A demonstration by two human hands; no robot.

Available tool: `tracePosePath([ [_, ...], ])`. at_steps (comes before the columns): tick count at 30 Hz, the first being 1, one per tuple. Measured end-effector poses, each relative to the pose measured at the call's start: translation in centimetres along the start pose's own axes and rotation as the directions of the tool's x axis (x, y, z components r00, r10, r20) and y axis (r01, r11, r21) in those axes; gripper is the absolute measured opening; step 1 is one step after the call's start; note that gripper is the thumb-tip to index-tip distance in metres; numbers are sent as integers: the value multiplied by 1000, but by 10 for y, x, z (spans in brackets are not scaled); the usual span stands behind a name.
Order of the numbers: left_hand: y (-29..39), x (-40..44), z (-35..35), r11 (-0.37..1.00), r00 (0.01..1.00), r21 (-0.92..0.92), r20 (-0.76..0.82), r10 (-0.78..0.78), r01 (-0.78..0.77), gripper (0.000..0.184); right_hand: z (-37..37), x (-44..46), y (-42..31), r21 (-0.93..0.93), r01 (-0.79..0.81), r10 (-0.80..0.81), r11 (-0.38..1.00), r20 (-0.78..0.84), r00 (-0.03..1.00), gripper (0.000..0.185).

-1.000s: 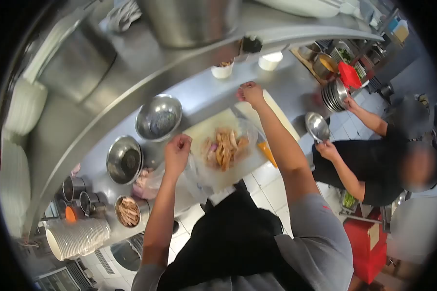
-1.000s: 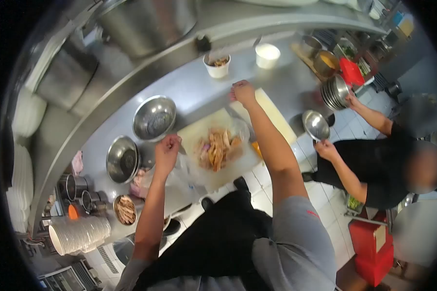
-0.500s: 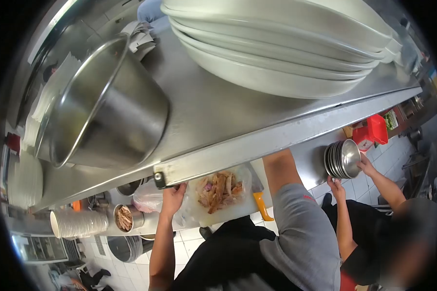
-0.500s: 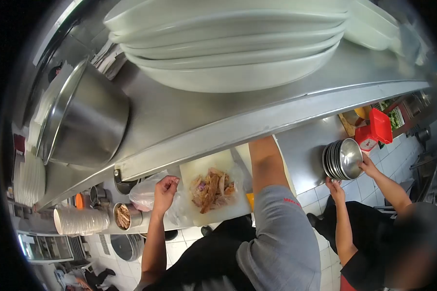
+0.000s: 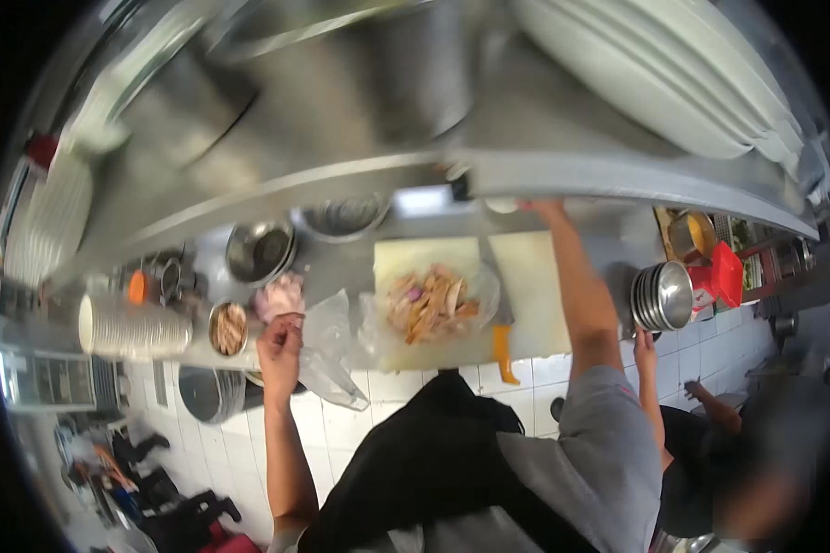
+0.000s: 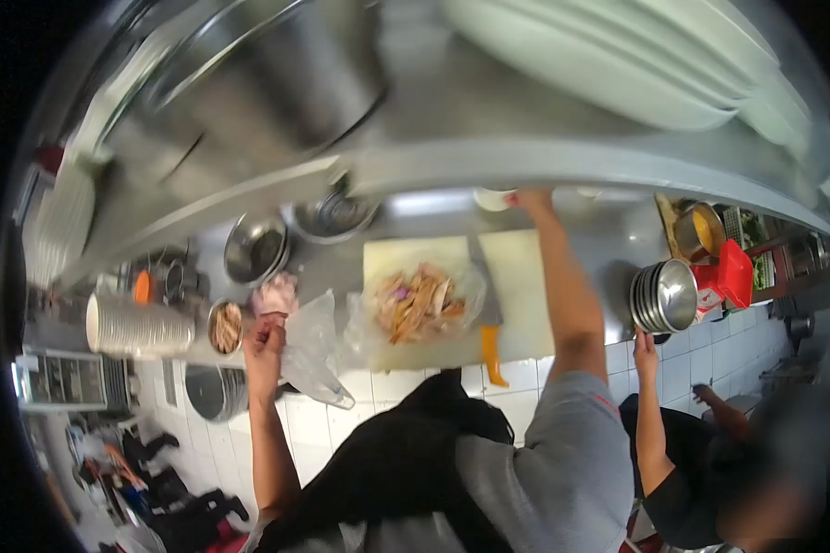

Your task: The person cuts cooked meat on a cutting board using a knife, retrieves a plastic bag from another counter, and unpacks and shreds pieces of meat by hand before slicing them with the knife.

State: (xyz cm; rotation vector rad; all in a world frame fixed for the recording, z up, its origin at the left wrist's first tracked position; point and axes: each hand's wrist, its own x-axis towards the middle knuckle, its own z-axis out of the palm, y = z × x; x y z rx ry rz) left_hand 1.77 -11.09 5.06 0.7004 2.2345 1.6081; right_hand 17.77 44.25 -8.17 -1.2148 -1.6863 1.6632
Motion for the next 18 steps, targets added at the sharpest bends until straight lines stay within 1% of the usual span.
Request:
tracePosePath([
  [1, 0, -16, -17, 1000, 998, -13, -54, -18, 18, 13, -1, -13, -8, -12, 22, -22, 1000, -18, 1000, 25],
  [2, 6, -33, -34, 999, 995, 6, -90, -33, 34, 15, 3, -38, -25, -22, 32, -34, 999, -91, 995, 26],
  [3, -1, -52, -51, 999, 986, -10, -158, -46, 46, 16, 8, -65, -43, -34, 41, -46, 999, -165, 985, 27],
  [5, -19, -95, -85, 995, 958, -47, -269, -97, 88, 17, 9, -92, -56, -167, 52, -66, 985, -81, 995, 26],
  [6, -32, -119, -102, 995, 946, -62, -309, -97, 82, 17, 12, -108, -64, -193, 78, -86, 978, -31, 996, 26],
  [7, -51, -146, -118, 990, 928, -92, -348, -135, 110, 18, 16, -127, -72, -219, 109, -106, 970, 24, 994, 25],
  [8, -70, -173, -133, 983, 902, -122, -393, -177, 140, 19, 26, -152, -83, -335, 164, -157, 928, 48, 986, 24],
  [9, -91, -201, -147, 980, 864, -2, -471, -178, 201, 22, 38, -183, -92, -283, 195, -189, 939, 52, 981, 23],
  [10, -111, -230, -158, 974, 840, 24, -511, -183, 227, 23, 49, -200, -94, -257, 226, -206, 940, 101, 973, 23],
  [11, -130, -256, -163, 965, 809, 43, -555, -193, 260, 25, 69, -225, -108, -269, 186, -140, 945, 180, 974, 23],
  [13, -152, -316, -179, 925, 747, -54, -574, -336, 375, 27, 106, -264, -113, -248, 225, -158, 942, 263, 952, 21],
  [15, -168, -372, -190, 895, 706, -100, -579, -407, 434, 29, 144, -291, -110, -307, 258, -133, 916, 373, 918, 20],
  [16, -184, -398, -192, 868, 654, -202, -586, -479, 454, 30, 169, -311, -111, -308, 290, -139, 906, 431, 892, 20],
  [17, -189, -421, -196, 861, 612, -230, -621, -489, 454, 30, 196, -336, -112, -279, 275, -98, 920, 516, 851, 21],
  [18, -196, -441, -200, 839, 593, -236, -615, -520, 491, 31, 223, -359, -111, -251, 259, -62, 933, 596, 801, 23],
])
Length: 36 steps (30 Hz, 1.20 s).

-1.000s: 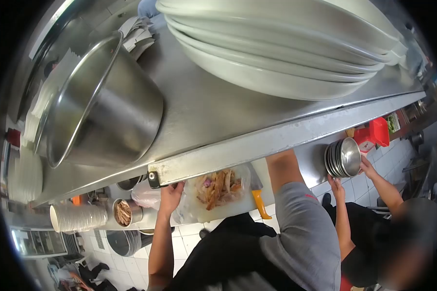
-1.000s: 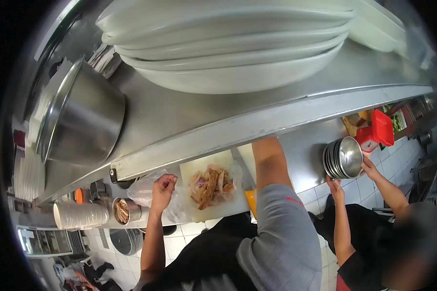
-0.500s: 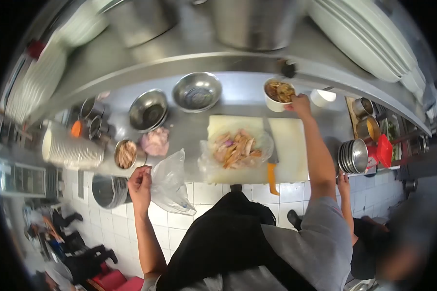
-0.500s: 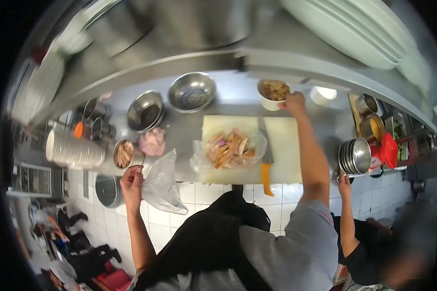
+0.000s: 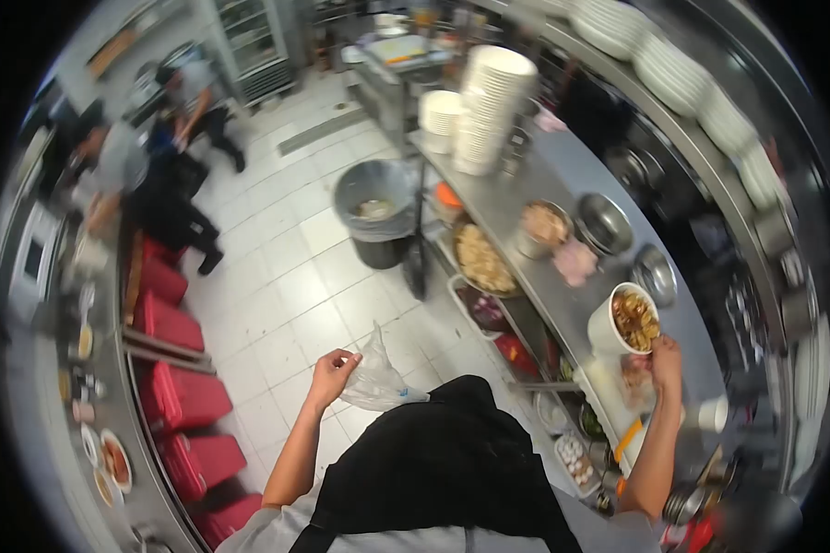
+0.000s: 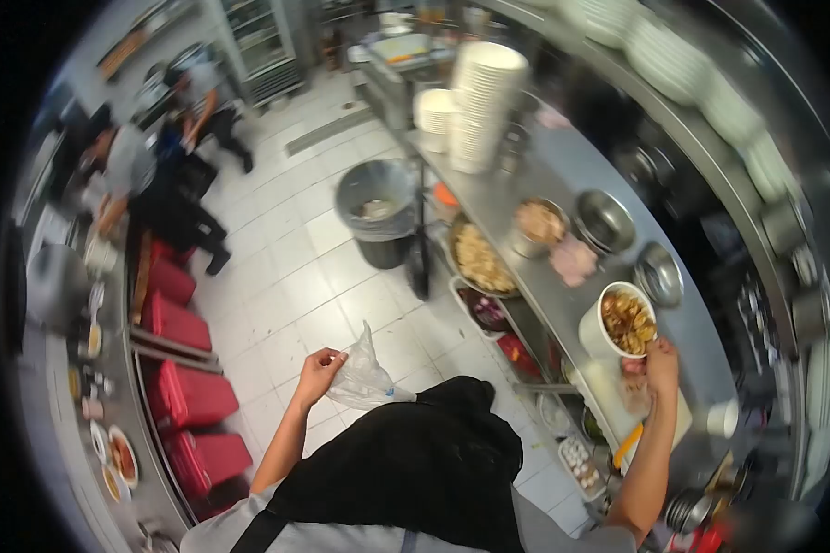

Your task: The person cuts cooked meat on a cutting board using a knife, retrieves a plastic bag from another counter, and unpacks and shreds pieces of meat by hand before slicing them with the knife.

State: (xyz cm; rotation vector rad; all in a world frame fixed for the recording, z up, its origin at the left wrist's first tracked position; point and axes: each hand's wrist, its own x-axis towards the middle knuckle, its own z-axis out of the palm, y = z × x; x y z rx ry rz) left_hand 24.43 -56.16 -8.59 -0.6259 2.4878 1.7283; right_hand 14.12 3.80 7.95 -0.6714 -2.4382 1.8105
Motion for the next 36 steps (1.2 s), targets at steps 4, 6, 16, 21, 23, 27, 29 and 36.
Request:
tracePosePath([
  [4, -44, -10, -58, 996, 992, -40, -94, -85, 82, 36, 149, 4, -52, -63, 108, -78, 992, 360, 930, 33],
  [6, -62, -10, -81, 995, 987, -67, -135, -83, 74, 39, 231, 5, -82, -86, 150, -87, 985, 504, 859, 31],
  [16, -156, -66, -192, 961, 911, -142, -313, -270, 237, 32, 677, -42, -181, 22, 429, -147, 903, 955, 260, 20],
  [21, -146, -99, -214, 875, 636, -360, -602, -483, 324, 25, 884, -138, -206, 148, 609, -139, 779, 988, -62, 21],
  [23, -127, -100, -224, 827, 332, -513, -758, -562, 229, 21, 962, -187, -207, 156, 542, -86, 826, 985, -152, 24],
  [27, -127, -89, -250, 746, 135, -665, -743, -655, -40, 25, 1078, -300, -207, 111, 452, -32, 885, 983, -179, 26],
  [29, -134, -79, -270, 787, 59, -614, -789, -611, -60, 36, 1133, -349, -205, 99, 398, -16, 912, 978, -206, 27],
  [36, -195, -79, -397, 765, 286, -644, -733, -617, -1, 24, 1305, -482, -153, 157, 384, -141, 910, 988, -71, 30],
])
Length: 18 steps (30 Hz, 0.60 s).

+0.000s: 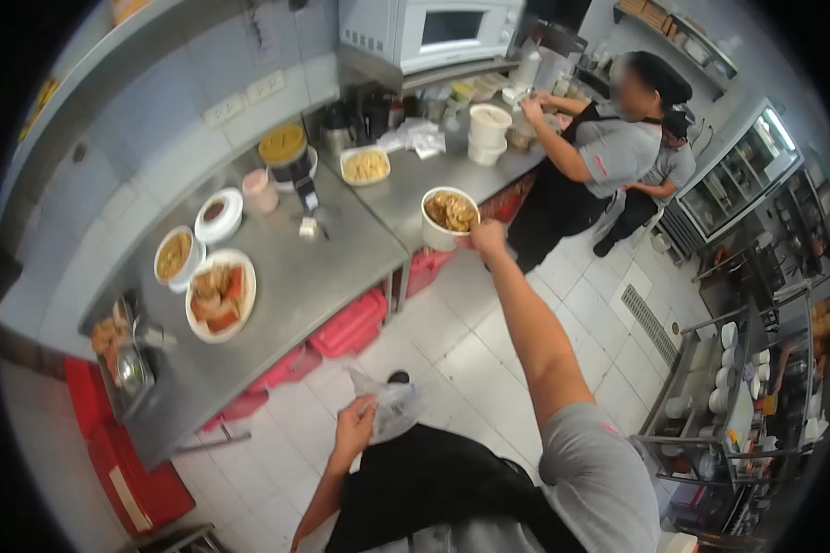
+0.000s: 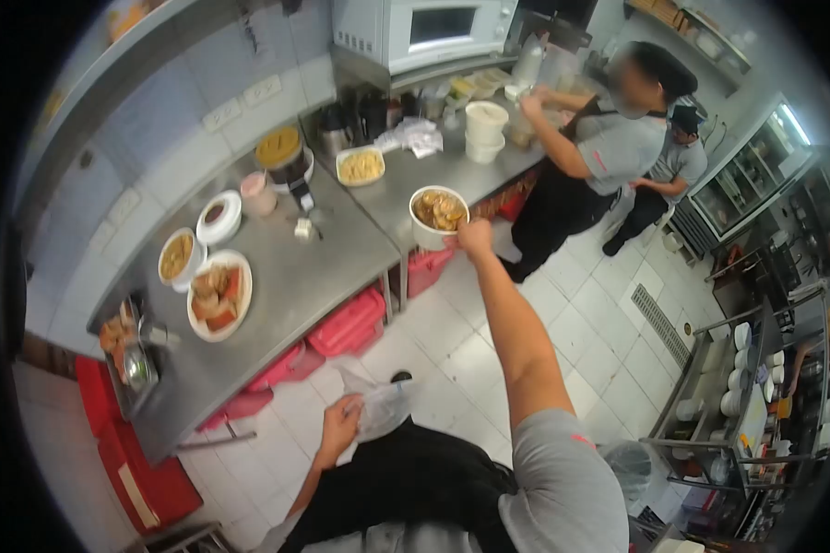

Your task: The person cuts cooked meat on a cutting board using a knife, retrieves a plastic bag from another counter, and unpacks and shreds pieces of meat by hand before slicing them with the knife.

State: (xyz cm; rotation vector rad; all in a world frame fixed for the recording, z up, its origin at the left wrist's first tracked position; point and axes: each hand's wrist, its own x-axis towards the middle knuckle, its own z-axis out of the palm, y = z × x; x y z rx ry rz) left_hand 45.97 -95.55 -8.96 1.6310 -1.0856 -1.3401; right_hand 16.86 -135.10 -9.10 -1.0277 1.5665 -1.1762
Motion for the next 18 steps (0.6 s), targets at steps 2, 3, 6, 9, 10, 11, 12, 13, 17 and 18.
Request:
tracePosePath([
  [2, 4, 30, -4, 999, 1000, -38, 4, 22, -22, 24, 21, 53, 5, -128, 64, -73, 990, -71, 995, 31],
  [3, 1, 45, -8, 998, 999, -48, 5, 36, -36, 25, 33, 66, 6, -94, -4, -4, 996, -85, 996, 32],
  [6, 21, 70, -19, 999, 999, -35, 43, 28, -27, 25, 64, 90, 7, 0, -120, 119, 993, -135, 984, 32],
  [9, 18, 95, -22, 1000, 995, -4, 94, 28, -28, 24, 82, 93, -23, 71, -191, 202, 979, -214, 956, 31],
  [10, 17, 102, -23, 1000, 993, -3, 116, 16, -16, 23, 86, 109, -14, 139, -175, 199, 975, -182, 963, 28],
  [11, 15, 107, -23, 1000, 989, -3, 145, -2, 2, 22, 85, 107, -15, 205, -163, 197, 965, -157, 968, 24],
  [12, 12, 115, -19, 998, 985, -61, 170, -23, 34, 19, 83, 101, -15, 350, -163, 222, 922, -135, 966, 22],
  [13, 19, 123, -14, 998, 979, -50, 204, -27, 38, 19, 77, 90, -29, 486, -146, 229, 861, -115, 966, 20],
  [17, 47, 155, 9, 998, 957, 23, 284, 55, -64, 17, 24, 12, -4, 257, -20, -1, 966, 82, 997, 17],
  [18, 56, 163, 18, 992, 948, 61, 305, 89, -113, 17, 4, -33, -5, 171, 80, -101, 982, 118, 988, 16],
])
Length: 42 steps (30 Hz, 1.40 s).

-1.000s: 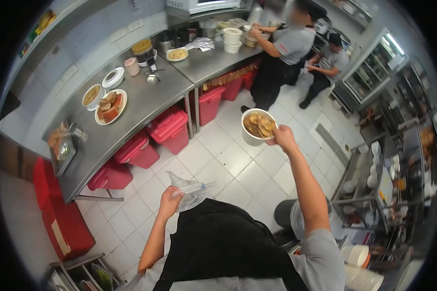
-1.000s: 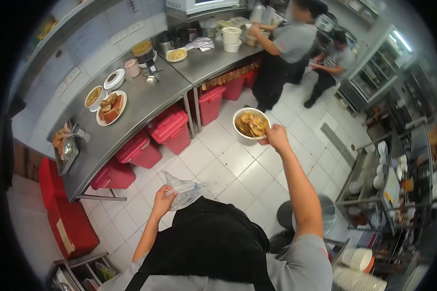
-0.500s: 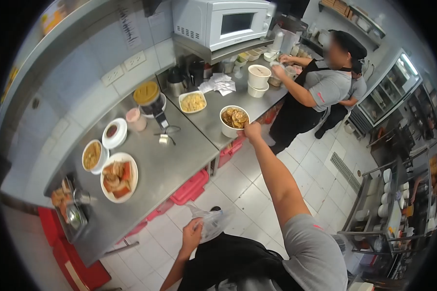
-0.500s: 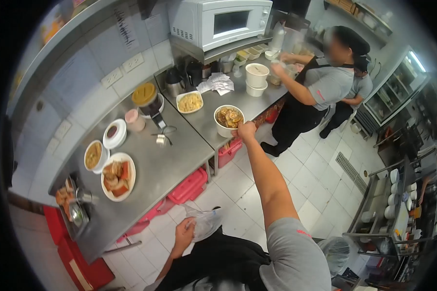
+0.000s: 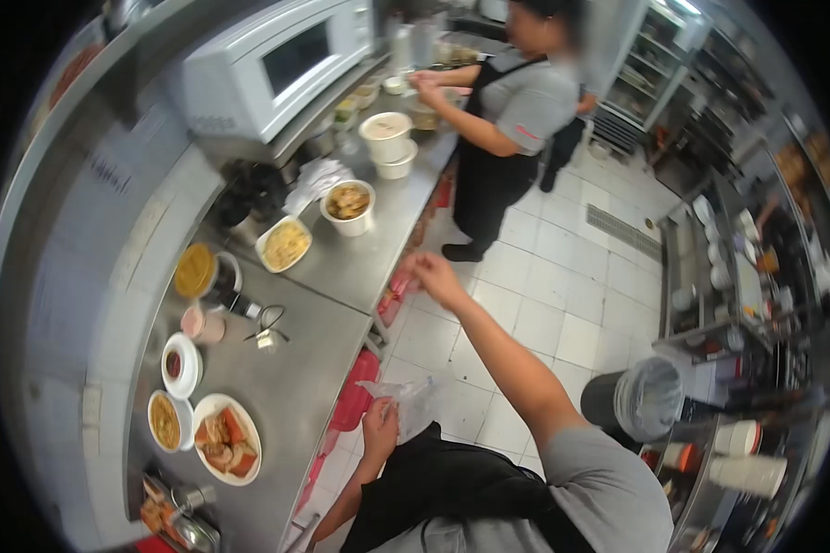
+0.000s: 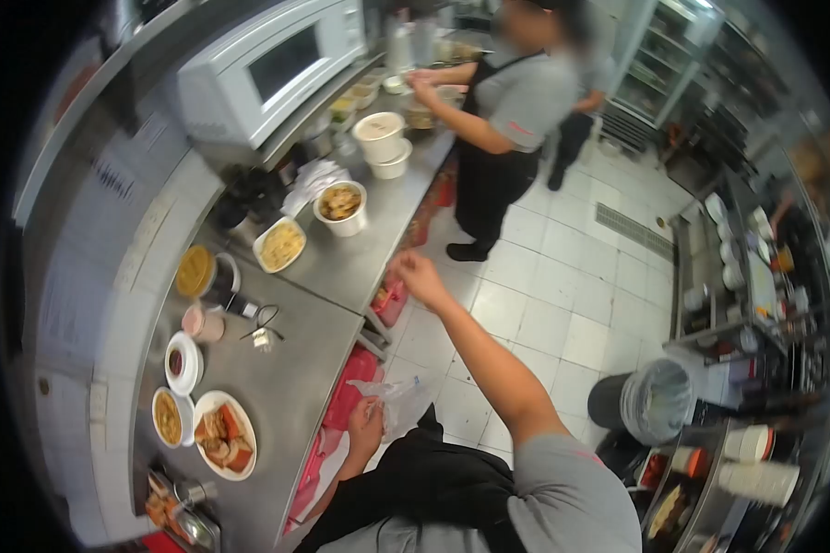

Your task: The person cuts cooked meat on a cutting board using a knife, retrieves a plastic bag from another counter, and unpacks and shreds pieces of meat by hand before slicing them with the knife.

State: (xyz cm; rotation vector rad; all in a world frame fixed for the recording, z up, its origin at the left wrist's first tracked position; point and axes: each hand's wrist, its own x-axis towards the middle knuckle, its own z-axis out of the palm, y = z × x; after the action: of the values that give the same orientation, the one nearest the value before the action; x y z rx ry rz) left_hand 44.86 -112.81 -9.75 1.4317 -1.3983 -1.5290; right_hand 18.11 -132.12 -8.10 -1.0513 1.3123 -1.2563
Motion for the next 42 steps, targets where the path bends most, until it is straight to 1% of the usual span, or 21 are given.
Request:
tracePosePath([
  [2, 15, 19, 16, 997, 997, 59, 66, 48, -52, 19, -21, -101, -23, 184, -53, 47, 981, 36, 998, 14],
  [5, 26, 35, 59, 985, 941, 74, 314, 124, -154, 22, -41, -242, -25, 195, 52, -54, 979, 4, 999, 17],
  [7, 33, 29, 109, 994, 831, -79, 546, 105, -73, 25, -43, -317, -13, 187, 113, -71, 976, -216, 974, 19],
  [9, 58, -8, 162, 990, 676, -63, 725, 129, -122, 24, -46, -381, 2, -303, 0, -109, 953, -343, 933, 25],
  [10, 63, -26, 188, 993, 619, -85, 776, 121, -87, 23, -48, -411, 14, -288, -33, -114, 957, -477, 871, 25],
  [12, 63, -67, 240, 996, 452, -59, 888, 80, -60, 21, -48, -474, 40, -523, -215, -212, 825, -638, 740, 34],
  [13, 59, -87, 263, 988, 355, -93, 934, 43, 124, 19, -45, -509, 46, -473, -267, -209, 840, -735, 646, 34],
  [14, 56, -109, 285, 945, 259, -88, 966, 3, 314, 16, -42, -546, 47, -170, -349, 59, 922, -828, 558, 38],
  [15, 50, -132, 309, 954, 154, -17, 988, -31, 299, 16, -40, -583, 48, 148, -368, 321, 918, -822, 470, 42],
  [17, 44, -171, 338, 873, -177, 185, 977, -116, 451, 14, -24, -640, 61, 264, -202, 315, 943, -904, 290, 43],
  [19, 40, -238, 356, 847, -262, 349, 930, -260, 400, 13, -12, -710, 68, 335, -154, 354, 930, -928, 114, 43],
  [21, 32, -291, 373, 918, -472, 286, 792, -388, -274, 17, 7, -760, 58, 335, -181, 342, 925, -940, 9, 40],
  [22, 27, -317, 379, 828, -455, 133, 782, -425, -545, 27, 15, -782, 57, 330, -222, 327, 917, -944, -50, 38],
  [23, 8, -334, 383, 824, -467, 127, 772, -432, -553, 27, 25, -804, 71, 334, -211, 327, 919, -943, -67, 38],
  [25, -20, -362, 399, 740, -593, -300, 789, -161, -601, 40, 30, -838, 88, 200, 60, 203, 978, -977, -64, 32],
  [27, -33, -388, 419, 689, -608, -350, 777, -165, -635, 34, 30, -883, 100, 189, 158, 212, 969, -967, -140, 30],
  [29, -37, -419, 440, 570, -612, -448, 780, -127, -689, 30, 25, -940, 98, 69, 329, 204, 942, -894, -399, 41],
  [31, -41, -448, 467, 537, -624, -457, 762, -175, -709, 31, 12, -1005, 85, 81, 345, 267, 935, -802, -535, 43],
  [36, -74, -529, 550, 536, -733, -559, 655, -182, -632, 30, -57, -1158, 43, 72, 250, 243, 966, -595, -767, 66],
  [39, -74, -598, 587, 623, -707, -445, 656, -262, -643, 27, -97, -1233, 34, 202, 57, 138, 978, -418, -898, 86],
  [42, -86, -667, 633, 645, -839, -582, 512, -184, -496, 34, -128, -1300, 39, 551, -290, -46, 783, -413, -910, 105],
])
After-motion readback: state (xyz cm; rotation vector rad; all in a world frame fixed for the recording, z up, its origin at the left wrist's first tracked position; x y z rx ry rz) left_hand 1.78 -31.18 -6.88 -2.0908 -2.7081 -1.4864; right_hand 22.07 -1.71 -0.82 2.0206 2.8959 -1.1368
